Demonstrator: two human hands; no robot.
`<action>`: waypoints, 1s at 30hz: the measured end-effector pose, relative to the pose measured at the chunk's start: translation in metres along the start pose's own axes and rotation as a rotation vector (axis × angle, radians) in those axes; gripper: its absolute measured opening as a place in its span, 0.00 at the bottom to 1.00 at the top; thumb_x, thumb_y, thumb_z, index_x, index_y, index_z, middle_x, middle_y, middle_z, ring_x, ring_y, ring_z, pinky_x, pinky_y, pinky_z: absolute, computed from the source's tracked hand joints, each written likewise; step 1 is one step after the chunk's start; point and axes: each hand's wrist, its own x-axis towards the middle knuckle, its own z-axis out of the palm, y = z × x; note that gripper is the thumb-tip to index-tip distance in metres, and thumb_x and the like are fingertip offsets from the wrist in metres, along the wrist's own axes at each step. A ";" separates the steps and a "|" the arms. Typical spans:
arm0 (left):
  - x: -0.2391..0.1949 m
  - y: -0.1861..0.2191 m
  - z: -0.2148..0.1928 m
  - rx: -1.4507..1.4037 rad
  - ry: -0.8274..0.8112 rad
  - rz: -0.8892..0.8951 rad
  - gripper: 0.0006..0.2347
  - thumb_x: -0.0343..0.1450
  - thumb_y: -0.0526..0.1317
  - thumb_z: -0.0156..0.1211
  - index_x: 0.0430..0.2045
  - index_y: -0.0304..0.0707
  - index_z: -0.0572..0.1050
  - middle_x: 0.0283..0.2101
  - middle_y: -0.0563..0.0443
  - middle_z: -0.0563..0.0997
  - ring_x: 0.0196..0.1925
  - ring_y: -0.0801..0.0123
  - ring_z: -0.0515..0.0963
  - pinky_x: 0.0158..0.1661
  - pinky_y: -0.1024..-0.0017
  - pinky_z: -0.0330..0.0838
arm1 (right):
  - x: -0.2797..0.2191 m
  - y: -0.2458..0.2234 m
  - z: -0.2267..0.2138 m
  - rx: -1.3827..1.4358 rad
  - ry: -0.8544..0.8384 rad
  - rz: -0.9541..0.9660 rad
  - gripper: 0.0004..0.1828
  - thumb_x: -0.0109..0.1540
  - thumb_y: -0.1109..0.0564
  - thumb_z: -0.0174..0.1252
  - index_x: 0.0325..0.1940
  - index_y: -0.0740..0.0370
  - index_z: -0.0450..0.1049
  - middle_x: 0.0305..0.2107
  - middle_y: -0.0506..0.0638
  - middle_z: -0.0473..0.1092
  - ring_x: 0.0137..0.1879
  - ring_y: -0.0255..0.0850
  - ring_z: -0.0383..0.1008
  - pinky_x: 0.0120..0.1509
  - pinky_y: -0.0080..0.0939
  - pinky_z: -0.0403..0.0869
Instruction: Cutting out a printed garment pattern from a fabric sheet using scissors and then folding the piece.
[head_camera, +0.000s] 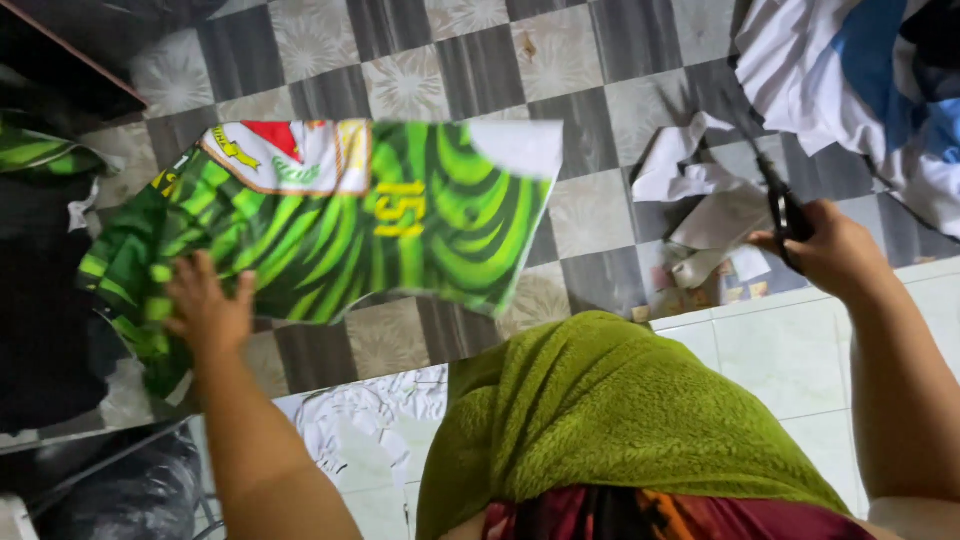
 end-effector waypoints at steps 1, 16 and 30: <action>0.017 -0.023 0.004 0.001 0.000 -0.001 0.32 0.68 0.60 0.38 0.67 0.49 0.46 0.71 0.47 0.39 0.70 0.45 0.37 0.56 0.28 0.36 | -0.011 -0.008 -0.002 0.000 -0.001 0.000 0.36 0.52 0.32 0.62 0.45 0.65 0.68 0.34 0.65 0.73 0.39 0.60 0.72 0.38 0.51 0.65; -0.143 0.174 0.079 -0.447 0.266 0.900 0.10 0.60 0.34 0.69 0.31 0.34 0.75 0.33 0.47 0.73 0.36 0.56 0.72 0.40 0.63 0.67 | -0.049 -0.095 0.056 0.037 -0.972 -0.725 0.18 0.59 0.43 0.49 0.42 0.57 0.70 0.29 0.44 0.68 0.31 0.32 0.68 0.31 0.25 0.75; -0.164 0.192 0.118 -0.390 0.795 0.765 0.04 0.64 0.35 0.64 0.28 0.41 0.77 0.31 0.54 0.72 0.33 0.66 0.75 0.34 0.73 0.73 | -0.059 -0.162 0.076 0.421 -1.181 -0.884 0.22 0.62 0.45 0.51 0.27 0.69 0.69 0.11 0.52 0.67 0.17 0.41 0.71 0.23 0.38 0.69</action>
